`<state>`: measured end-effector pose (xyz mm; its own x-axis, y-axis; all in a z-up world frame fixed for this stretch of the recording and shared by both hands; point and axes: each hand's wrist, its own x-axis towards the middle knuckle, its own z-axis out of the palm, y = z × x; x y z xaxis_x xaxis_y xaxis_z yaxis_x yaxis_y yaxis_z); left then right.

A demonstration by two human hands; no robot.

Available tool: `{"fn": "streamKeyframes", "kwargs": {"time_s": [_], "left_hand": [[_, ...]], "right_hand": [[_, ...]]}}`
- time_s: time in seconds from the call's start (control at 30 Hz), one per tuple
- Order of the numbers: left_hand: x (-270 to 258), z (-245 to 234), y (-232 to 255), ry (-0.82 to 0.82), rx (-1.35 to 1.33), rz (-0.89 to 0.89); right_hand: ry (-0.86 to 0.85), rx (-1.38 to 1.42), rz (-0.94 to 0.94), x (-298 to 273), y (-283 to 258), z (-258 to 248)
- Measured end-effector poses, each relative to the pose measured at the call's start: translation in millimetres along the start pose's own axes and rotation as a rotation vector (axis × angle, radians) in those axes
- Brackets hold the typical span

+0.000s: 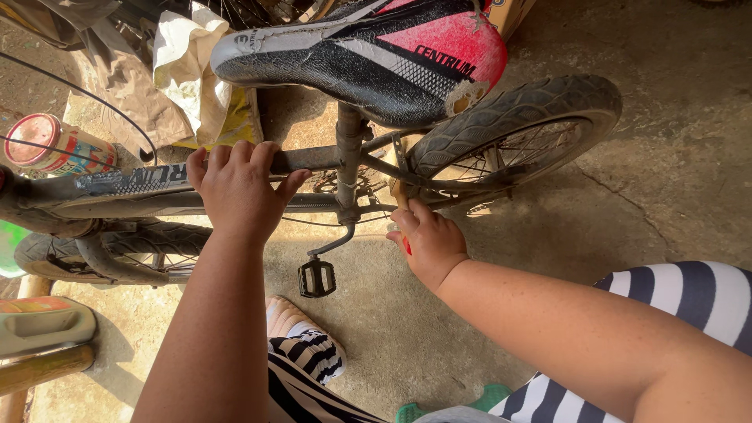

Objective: The person uses a brush to scrub the rear wheel, chain, and frame of a bicycle. They hold the bike steady with one hand while brushing with the other, focusing on the rear wheel area throughout the clip.

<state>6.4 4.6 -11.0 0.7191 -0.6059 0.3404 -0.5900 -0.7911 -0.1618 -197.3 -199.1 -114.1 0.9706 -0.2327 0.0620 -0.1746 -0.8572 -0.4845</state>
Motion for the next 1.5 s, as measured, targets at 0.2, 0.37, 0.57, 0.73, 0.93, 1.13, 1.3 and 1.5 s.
{"fn": "streamKeyframes", "kwargs": {"time_s": [0.2, 0.37, 0.57, 0.73, 0.93, 1.13, 1.3, 1.5], "left_hand": [[1.6, -3.3, 1.2, 0.003, -0.037, 0.000], [1.9, -4.1, 3.2, -0.009, -0.027, -0.019], [0.2, -3.6, 2.5, 0.017, -0.071, -0.020], [-4.0, 1.6, 0.0, 0.102, -0.126, 0.005], [-1.2, 5.3, 0.6, 0.106, -0.130, -0.018], [-1.7, 6.8, 1.3, 0.099, -0.156, -0.022], [-1.3, 9.4, 1.7, 0.116, -0.124, -0.022], [-0.1, 7.0, 2.4, 0.090, -0.091, -0.026]], "right_hand": [[0.040, 0.021, -0.330, 0.7, 4.1, -1.7], [0.061, -0.108, -0.231, -2.6, -2.1, -6.2], [0.006, -0.011, -0.386, -4.1, -14.5, -15.0], [0.007, -0.082, -0.237, -6.6, -15.2, -16.7], [-0.026, -0.083, -0.521, -26.5, -14.8, -24.6], [-0.287, -0.132, -0.198, -38.9, -10.8, -32.0], [-0.062, 0.076, -0.318, -21.9, -16.4, -49.7], [0.026, 0.023, -0.484, -13.8, -30.5, -47.8]]}}
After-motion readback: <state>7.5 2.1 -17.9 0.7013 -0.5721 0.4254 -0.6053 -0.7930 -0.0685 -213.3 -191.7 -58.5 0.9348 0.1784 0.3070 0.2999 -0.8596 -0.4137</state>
